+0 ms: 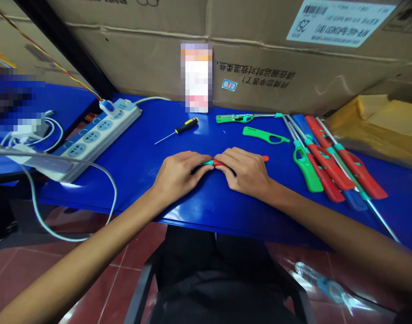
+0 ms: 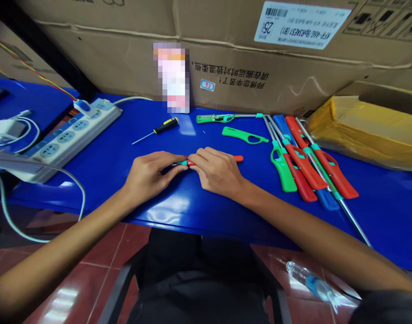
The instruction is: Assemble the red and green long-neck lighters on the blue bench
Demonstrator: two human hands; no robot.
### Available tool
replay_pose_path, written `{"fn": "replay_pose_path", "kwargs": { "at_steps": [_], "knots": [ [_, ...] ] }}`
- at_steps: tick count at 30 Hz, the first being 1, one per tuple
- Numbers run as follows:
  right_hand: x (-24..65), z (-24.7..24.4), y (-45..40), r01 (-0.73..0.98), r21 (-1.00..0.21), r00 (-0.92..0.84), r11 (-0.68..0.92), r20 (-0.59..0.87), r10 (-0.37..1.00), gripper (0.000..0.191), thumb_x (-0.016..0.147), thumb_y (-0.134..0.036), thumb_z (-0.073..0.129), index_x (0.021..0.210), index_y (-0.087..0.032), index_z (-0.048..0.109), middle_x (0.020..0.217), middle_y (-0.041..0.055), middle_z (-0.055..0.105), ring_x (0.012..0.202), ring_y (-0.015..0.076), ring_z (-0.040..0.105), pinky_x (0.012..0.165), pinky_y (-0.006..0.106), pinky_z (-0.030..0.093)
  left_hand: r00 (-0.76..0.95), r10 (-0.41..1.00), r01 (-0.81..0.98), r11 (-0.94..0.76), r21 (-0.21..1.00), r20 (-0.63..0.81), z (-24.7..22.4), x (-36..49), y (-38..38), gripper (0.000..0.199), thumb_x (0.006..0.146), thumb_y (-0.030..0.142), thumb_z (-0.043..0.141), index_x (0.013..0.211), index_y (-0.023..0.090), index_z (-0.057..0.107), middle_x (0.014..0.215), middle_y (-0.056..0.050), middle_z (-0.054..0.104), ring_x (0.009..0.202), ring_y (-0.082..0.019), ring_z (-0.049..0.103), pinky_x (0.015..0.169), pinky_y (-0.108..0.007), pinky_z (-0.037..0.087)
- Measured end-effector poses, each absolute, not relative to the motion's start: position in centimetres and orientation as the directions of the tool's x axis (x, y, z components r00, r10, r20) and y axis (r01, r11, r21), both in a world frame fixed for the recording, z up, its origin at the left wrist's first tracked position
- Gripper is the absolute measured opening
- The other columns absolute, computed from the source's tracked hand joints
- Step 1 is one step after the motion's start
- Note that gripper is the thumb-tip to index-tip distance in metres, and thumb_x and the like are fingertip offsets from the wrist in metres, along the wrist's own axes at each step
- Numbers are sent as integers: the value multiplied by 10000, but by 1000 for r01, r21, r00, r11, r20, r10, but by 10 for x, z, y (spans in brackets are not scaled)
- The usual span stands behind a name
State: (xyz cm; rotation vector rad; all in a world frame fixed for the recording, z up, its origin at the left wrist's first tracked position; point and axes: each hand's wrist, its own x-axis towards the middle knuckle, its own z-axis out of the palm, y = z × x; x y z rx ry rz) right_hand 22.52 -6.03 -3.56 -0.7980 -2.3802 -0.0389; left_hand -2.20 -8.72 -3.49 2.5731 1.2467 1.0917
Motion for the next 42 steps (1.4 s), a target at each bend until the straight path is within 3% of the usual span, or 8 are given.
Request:
{"fn": "replay_pose_path", "kwargs": {
  "at_steps": [8,15,22,26,30,33,36,42],
  "knots": [
    [225,-37,-59,553,-181,-624,813,557,548,271,1144,-208,535,1119,-175,803,1019,103,832,917,261,748,817,384,572,441,703,635,-684,359,559,-33,-20,-82,258,1140,410,693,1188,200,835,1081,-70,884,932,-209,855,838,-287,649],
    [227,-18,-49,576,-400,-608,713,374,700,202,1083,-225,653,1145,-218,846,1116,87,874,1015,282,785,871,386,543,512,754,709,-641,293,411,-22,-21,-79,374,1147,483,646,1386,215,752,1189,-80,857,998,-251,838,799,-309,616],
    [233,-2,-36,437,-690,-656,577,194,729,142,1023,-266,753,1012,-209,883,919,36,848,818,198,747,788,321,498,546,779,671,-627,395,308,-9,-21,-73,282,1119,403,612,1204,216,805,1105,-67,868,903,-221,801,765,-310,553],
    [234,-5,-36,396,-787,-665,472,109,739,224,1048,-358,731,1063,-193,880,780,12,799,712,182,700,733,319,485,526,824,654,-550,519,210,3,-17,-67,248,1043,337,647,1082,208,855,879,-29,839,727,-187,731,680,-303,486],
    [240,-3,-40,406,-690,-709,599,176,683,293,973,-413,857,1180,-205,846,1077,66,854,936,238,762,857,351,540,502,862,611,-411,677,70,11,-17,-56,194,966,312,709,933,204,867,774,-14,822,638,-169,687,616,-286,472],
    [247,-6,-43,459,-450,-755,766,256,603,423,916,-346,922,1296,-211,798,1231,111,812,1127,306,742,959,397,560,498,866,565,-291,772,-38,13,-20,-46,171,932,293,727,870,207,862,799,-34,839,655,-180,716,633,-299,543],
    [250,-13,-44,509,-263,-737,820,360,573,339,1051,-331,777,1372,-222,764,1226,121,823,1120,307,749,931,398,571,513,855,534,-242,810,-83,12,-25,-38,169,927,279,733,840,214,864,782,-50,837,617,-181,701,612,-316,570],
    [248,-24,-41,434,-214,-769,875,417,484,336,1145,-395,666,1403,-232,807,1265,112,858,1091,289,774,941,420,615,574,813,514,-266,816,-96,12,-27,-35,197,959,303,723,828,216,842,783,-53,838,614,-174,713,591,-295,568]
  ]
}}
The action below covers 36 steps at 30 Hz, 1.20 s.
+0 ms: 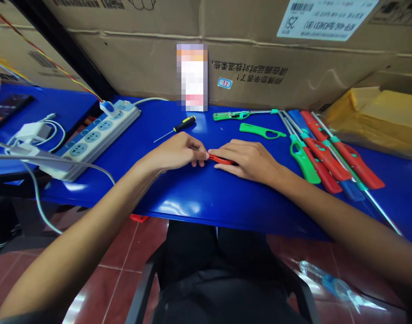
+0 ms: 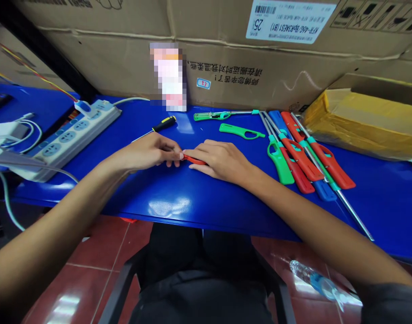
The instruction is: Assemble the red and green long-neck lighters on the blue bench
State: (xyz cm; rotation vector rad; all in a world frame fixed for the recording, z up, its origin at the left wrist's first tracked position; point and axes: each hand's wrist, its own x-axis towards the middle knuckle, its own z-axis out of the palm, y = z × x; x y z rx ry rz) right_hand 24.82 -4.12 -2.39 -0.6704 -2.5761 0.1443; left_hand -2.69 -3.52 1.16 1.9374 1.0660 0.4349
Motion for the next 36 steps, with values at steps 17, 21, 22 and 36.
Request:
{"fn": "replay_pose_path", "kwargs": {
  "at_steps": [17,21,22,36],
  "knots": [
    [253,-29,-30,399,-313,-770,862,397,500,311,1133,-302,660,1391,-228,816,1214,114,858,1080,281,773,971,421,630,584,735,603,-677,422,345,-16,-26,-64,176,1102,322,689,1212,204,759,1105,-73,838,970,-217,810,863,-316,613],
    [253,-30,-29,387,-301,-774,871,407,485,318,1135,-295,654,1402,-264,824,1233,101,859,1091,276,778,984,430,644,579,729,618,-685,386,366,-20,-25,-66,176,1114,315,678,1224,206,760,1135,-80,835,1002,-221,816,883,-317,624],
    [253,-31,-29,382,-305,-771,872,415,483,316,1136,-293,652,1398,-269,827,1234,99,859,1091,276,780,985,435,649,576,726,622,-687,375,375,-20,-24,-66,167,1119,310,669,1214,208,761,1134,-79,834,1000,-217,816,885,-317,627],
    [254,-33,-30,400,-229,-779,887,426,461,334,1134,-280,660,1426,-243,819,1247,115,857,1094,291,789,966,458,674,597,726,640,-688,343,342,-22,-24,-65,163,1088,270,729,1238,208,742,1155,-75,833,1024,-236,822,879,-323,627]
  ]
}}
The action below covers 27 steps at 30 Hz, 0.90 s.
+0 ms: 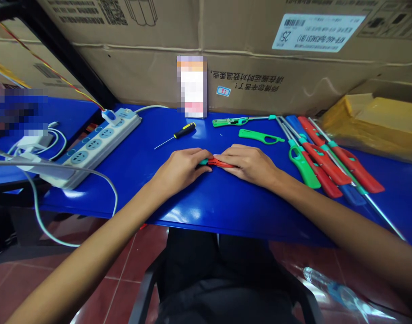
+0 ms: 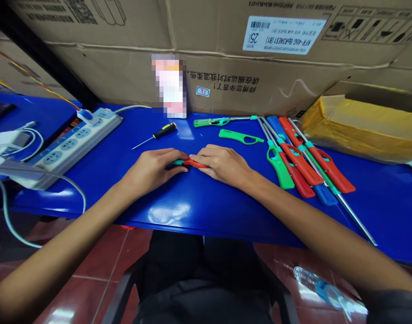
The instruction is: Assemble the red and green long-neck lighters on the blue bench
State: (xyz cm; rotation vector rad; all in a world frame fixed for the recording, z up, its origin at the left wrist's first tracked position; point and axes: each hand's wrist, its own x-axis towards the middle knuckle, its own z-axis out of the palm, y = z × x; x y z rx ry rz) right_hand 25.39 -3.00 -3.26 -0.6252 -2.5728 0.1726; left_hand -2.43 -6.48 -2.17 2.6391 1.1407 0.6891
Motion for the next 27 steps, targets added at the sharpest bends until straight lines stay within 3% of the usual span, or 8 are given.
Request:
{"fn": "replay_pose_path", "kwargs": {
  "at_steps": [7,14,21,27],
  "knots": [
    [255,-33,-29,397,-257,-767,881,434,473,308,1150,-295,651,1397,-237,825,1252,102,862,1099,276,795,982,456,676,614,704,682,-701,208,359,-21,-20,-67,144,1128,236,639,1235,191,724,1091,-67,808,955,-212,794,822,-302,611],
    [256,-34,-28,386,-272,-750,882,464,471,281,1163,-328,634,1316,-231,848,1189,99,872,1051,274,806,942,438,678,641,615,680,-733,33,459,-29,-16,-72,205,1182,279,576,1259,153,717,1167,-97,817,1020,-225,804,860,-329,656],
    [257,-29,-29,404,-241,-767,882,436,471,274,1158,-363,643,1250,-206,847,1128,106,861,1021,282,789,920,432,658,679,542,678,-721,-141,496,-31,-10,-74,278,1210,274,510,1293,111,719,1070,-103,822,899,-209,780,768,-330,653],
    [256,-29,-31,405,-224,-762,886,453,463,289,1160,-373,646,1251,-181,841,1110,108,859,1004,278,782,915,425,656,669,487,669,-723,-170,561,-34,-9,-74,240,1184,249,568,1253,108,750,1036,-81,840,825,-196,775,718,-326,653]
  ]
}}
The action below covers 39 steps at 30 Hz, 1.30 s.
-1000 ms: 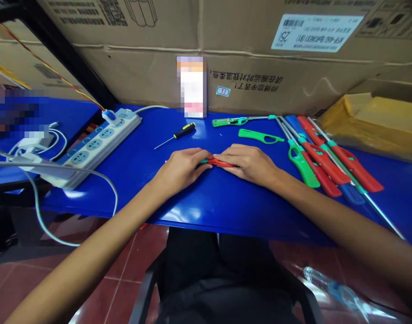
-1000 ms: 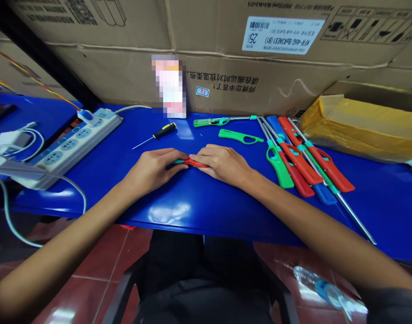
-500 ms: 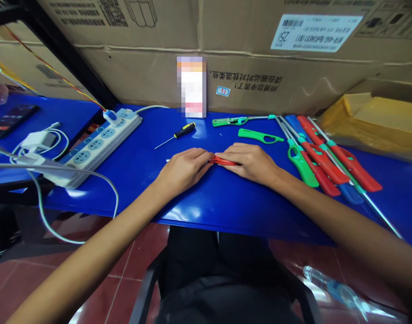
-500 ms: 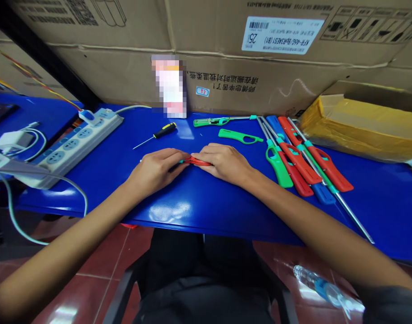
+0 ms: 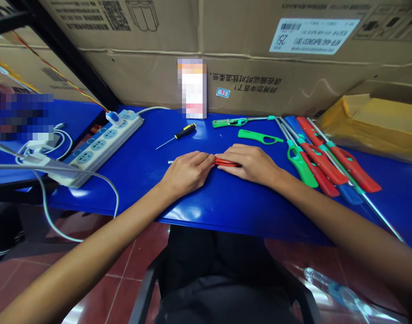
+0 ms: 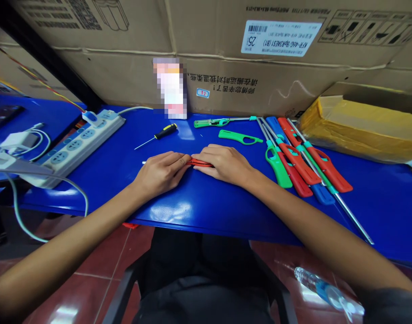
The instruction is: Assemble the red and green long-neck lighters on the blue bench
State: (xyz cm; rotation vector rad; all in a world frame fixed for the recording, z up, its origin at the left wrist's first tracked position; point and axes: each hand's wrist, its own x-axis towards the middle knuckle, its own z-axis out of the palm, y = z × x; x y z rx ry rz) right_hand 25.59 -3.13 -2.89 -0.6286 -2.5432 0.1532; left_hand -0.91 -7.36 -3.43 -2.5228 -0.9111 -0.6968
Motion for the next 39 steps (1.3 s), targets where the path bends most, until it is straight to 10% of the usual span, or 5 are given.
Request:
{"fn": "replay_pose_path", "kwargs": {
  "at_steps": [15,39],
  "knots": [
    [254,-30,-31,437,-322,-721,840,433,541,232,1113,-330,687,1241,-219,845,1120,98,850,1035,284,770,913,414,622,557,641,713,-695,91,528,-41,-6,-70,184,1171,304,599,1203,172,723,1101,-92,819,978,-219,799,864,-332,660],
    [258,-31,-29,451,-187,-770,873,413,486,304,1153,-347,641,1353,-233,839,1163,98,853,1062,275,775,955,424,647,620,618,659,-745,107,484,-35,-16,-64,205,1170,308,605,1158,184,768,1054,-84,794,958,-211,743,860,-335,632]
  ]
}}
